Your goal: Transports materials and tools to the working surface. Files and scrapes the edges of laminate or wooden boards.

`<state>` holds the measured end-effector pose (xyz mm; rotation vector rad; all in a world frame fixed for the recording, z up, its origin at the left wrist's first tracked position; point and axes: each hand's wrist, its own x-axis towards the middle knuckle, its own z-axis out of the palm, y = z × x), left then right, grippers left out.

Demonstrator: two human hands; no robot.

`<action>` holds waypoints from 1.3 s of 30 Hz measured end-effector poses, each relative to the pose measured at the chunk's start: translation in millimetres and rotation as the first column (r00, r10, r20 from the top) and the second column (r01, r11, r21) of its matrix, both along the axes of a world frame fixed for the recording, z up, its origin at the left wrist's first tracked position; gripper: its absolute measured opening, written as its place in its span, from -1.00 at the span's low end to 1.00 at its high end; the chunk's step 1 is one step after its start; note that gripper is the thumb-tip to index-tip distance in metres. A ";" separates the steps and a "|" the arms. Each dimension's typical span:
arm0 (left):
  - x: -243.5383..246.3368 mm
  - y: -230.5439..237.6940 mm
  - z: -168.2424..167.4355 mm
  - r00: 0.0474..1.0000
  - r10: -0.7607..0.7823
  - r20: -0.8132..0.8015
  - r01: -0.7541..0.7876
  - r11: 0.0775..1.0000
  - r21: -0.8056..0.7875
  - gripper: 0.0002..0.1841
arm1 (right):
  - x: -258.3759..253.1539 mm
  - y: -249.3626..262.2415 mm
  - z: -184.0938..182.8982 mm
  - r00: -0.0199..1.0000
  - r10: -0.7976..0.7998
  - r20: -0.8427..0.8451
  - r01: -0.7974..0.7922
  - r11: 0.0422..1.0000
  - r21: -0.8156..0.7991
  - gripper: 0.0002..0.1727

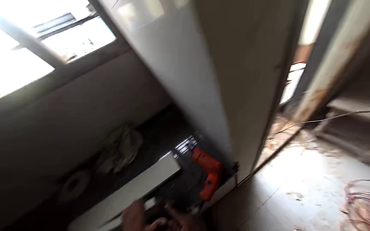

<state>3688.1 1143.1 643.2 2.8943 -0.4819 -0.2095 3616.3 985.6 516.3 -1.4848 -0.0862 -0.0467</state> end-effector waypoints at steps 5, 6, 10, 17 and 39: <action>9.0 7.0 -14.6 0.997 0.074 0.036 -0.075 0.997 0.025 0.19 | 7.1 10.3 -15.3 0.991 0.086 -0.101 -0.082 0.996 0.046 -0.40; 8.6 7.4 -15.9 0.996 0.071 0.052 -0.072 0.997 0.020 0.19 | 6.7 11.2 -16.4 0.990 0.096 -0.104 -0.091 0.994 0.058 -0.39; 6.1 10.0 -19.0 0.995 0.055 0.085 -0.058 0.998 0.034 0.21 | 6.8 14.6 -14.9 0.990 0.110 -0.090 -0.104 0.992 0.072 -0.35; 3.9 11.5 -20.2 0.996 0.046 0.080 -0.047 0.999 0.010 0.22 | 3.0 18.5 -2.7 1.000 0.030 -0.008 -0.030 0.996 0.086 -0.33; 3.9 14.2 -26.5 0.995 0.017 0.101 -0.016 1.000 -0.013 0.23 | -5.0 20.5 2.9 0.998 -0.065 0.025 0.066 0.997 -0.037 -0.45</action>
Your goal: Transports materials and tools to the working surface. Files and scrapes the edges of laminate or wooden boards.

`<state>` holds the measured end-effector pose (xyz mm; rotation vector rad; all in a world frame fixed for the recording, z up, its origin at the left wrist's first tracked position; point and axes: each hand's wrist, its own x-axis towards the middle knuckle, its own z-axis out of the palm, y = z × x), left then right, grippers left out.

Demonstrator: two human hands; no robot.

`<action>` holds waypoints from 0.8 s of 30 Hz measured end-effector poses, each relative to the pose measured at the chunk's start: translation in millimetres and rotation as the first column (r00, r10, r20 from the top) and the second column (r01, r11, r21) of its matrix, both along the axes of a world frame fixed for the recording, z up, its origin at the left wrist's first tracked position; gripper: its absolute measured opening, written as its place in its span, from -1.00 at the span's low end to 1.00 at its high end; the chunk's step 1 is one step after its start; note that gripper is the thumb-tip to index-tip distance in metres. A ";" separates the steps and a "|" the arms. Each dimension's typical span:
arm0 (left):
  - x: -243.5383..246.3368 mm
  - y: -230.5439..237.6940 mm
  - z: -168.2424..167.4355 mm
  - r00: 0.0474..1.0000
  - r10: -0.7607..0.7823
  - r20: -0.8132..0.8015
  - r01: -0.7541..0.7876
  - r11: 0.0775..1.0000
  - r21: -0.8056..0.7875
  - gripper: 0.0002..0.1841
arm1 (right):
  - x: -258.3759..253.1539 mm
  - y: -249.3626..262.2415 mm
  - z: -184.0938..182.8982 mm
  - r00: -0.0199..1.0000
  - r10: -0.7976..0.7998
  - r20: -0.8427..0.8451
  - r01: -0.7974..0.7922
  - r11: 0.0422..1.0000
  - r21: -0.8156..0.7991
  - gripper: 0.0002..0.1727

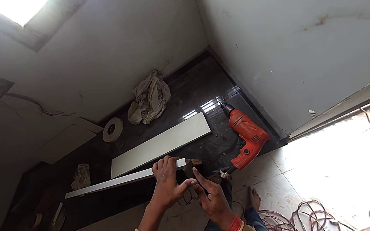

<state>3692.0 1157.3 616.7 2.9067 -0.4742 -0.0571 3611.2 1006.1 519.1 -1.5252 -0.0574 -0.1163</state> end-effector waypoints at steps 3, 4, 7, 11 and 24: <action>-0.4 -0.2 -1.1 1.000 0.006 0.015 -0.006 1.000 -0.006 0.23 | -0.9 1.2 0.3 1.000 -0.004 0.010 0.004 1.000 0.007 -0.46; -0.9 0.0 -2.1 1.000 0.008 0.020 -0.008 1.000 -0.007 0.22 | -1.2 0.9 0.1 1.000 -0.002 0.014 0.002 1.000 0.005 -0.46; -1.9 1.3 -4.5 1.000 0.014 0.022 -0.013 0.999 -0.035 0.19 | -2.0 -2.0 2.6 1.000 0.011 -0.006 -0.012 1.000 -0.027 -0.47; -2.8 1.5 -8.4 0.999 0.034 0.040 -0.031 0.997 -0.069 0.15 | -3.0 -2.5 12.1 0.996 0.029 -0.089 -0.029 1.000 -0.001 -0.47; 2.1 3.7 -8.0 1.000 0.020 0.021 -0.019 0.999 -0.044 0.13 | -0.7 3.9 27.5 0.981 0.015 -0.193 -0.014 1.000 0.007 -0.47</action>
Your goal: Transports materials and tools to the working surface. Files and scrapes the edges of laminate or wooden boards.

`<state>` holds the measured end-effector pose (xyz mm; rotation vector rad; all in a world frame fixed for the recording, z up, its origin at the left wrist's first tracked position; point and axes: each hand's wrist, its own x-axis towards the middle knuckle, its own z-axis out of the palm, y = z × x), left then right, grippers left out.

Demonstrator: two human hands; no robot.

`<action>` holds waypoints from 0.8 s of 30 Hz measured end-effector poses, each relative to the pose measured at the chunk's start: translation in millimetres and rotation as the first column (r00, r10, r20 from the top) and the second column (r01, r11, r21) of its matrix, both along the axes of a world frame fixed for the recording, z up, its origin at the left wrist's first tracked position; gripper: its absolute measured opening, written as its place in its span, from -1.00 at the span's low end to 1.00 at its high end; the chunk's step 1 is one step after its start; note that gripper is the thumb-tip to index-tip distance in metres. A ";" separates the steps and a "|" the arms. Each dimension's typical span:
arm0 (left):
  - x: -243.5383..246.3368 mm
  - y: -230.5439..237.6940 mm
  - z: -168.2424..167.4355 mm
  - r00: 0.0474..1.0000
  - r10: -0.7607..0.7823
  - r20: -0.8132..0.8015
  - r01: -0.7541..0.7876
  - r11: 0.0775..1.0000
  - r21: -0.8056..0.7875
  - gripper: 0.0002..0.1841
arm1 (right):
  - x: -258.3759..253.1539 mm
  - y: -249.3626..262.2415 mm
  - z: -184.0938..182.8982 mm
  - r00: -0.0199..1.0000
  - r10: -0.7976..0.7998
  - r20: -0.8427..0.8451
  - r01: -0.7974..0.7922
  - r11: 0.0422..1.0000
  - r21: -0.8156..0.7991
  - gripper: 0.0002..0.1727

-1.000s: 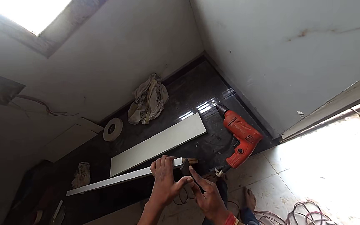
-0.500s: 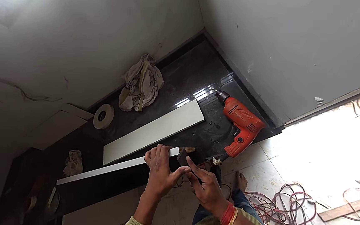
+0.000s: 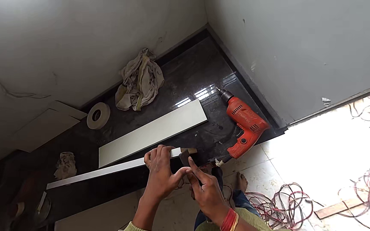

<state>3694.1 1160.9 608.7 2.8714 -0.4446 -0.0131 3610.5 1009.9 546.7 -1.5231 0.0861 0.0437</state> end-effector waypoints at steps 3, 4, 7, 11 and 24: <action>1.5 3.8 4.6 0.999 -0.024 -0.044 0.024 1.000 -0.014 0.20 | -1.8 0.3 4.8 0.999 0.001 0.050 0.000 1.000 -0.021 -0.47; 1.1 4.1 3.8 0.999 -0.024 -0.038 0.023 0.999 -0.023 0.19 | -2.0 0.1 6.0 0.999 0.002 0.049 -0.001 1.000 -0.023 -0.47; -0.6 3.2 1.1 1.000 -0.007 -0.021 0.006 0.998 -0.059 0.16 | -2.2 -0.7 11.4 1.000 0.008 0.005 -0.008 1.000 -0.009 -0.47; -2.6 1.0 -1.8 1.000 0.020 -0.009 -0.021 0.997 -0.070 0.09 | -1.4 1.3 23.7 0.991 0.009 -0.135 -0.003 0.999 0.042 -0.47; -0.3 0.0 -1.6 1.000 0.020 -0.002 -0.020 0.998 -0.064 0.07 | 3.9 -1.8 30.7 0.987 0.024 -0.161 -0.024 1.000 0.004 -0.46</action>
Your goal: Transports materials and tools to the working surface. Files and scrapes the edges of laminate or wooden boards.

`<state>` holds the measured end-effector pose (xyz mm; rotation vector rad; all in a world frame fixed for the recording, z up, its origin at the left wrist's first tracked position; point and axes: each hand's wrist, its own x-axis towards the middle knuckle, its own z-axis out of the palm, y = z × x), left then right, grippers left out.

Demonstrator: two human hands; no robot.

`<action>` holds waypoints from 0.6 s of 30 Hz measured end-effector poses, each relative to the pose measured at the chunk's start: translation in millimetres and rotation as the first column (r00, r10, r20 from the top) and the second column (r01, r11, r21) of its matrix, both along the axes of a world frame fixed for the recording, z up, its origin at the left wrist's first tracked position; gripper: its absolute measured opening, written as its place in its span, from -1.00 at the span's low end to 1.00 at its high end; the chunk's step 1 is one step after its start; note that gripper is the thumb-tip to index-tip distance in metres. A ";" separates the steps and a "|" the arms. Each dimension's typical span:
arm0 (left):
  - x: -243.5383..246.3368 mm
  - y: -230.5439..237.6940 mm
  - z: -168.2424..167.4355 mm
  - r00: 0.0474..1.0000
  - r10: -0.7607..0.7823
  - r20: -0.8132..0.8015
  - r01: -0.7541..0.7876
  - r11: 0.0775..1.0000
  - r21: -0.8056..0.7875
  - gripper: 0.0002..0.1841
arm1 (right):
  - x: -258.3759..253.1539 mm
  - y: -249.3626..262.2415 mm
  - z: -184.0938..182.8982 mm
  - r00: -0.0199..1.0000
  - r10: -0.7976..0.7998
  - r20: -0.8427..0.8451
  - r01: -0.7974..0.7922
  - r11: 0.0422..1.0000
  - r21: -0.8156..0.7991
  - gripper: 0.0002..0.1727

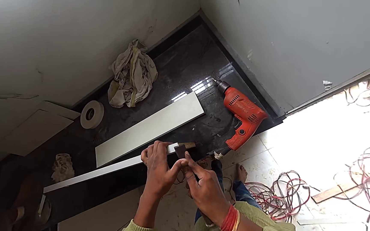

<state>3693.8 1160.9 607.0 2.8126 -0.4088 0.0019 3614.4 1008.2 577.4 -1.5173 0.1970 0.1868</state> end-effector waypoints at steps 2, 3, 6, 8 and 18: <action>0.5 -1.7 -1.8 1.000 0.024 0.015 -0.024 1.000 -0.006 0.03 | 2.1 1.1 -1.0 1.000 -0.001 -0.015 0.001 1.000 -0.012 -0.46; 0.0 -2.1 -2.9 0.999 0.032 0.027 -0.032 0.999 0.000 0.02 | 1.9 2.3 -1.5 1.000 -0.005 -0.026 0.004 1.000 -0.015 -0.47; 0.5 -5.8 -6.0 0.997 0.048 0.067 -0.049 0.999 0.018 -0.05 | 5.3 3.4 -0.3 0.995 -0.012 -0.094 0.011 1.000 -0.007 -0.47; -1.9 -8.0 -8.3 0.994 0.069 0.087 -0.072 0.997 0.038 -0.13 | 9.3 2.2 1.5 0.986 0.014 -0.168 -0.012 1.000 0.015 -0.46; -1.7 -2.4 -1.9 0.999 0.014 0.029 -0.014 1.000 -0.021 0.08 | 1.1 -5.9 7.0 0.998 0.028 -0.052 -0.025 0.998 0.058 -0.44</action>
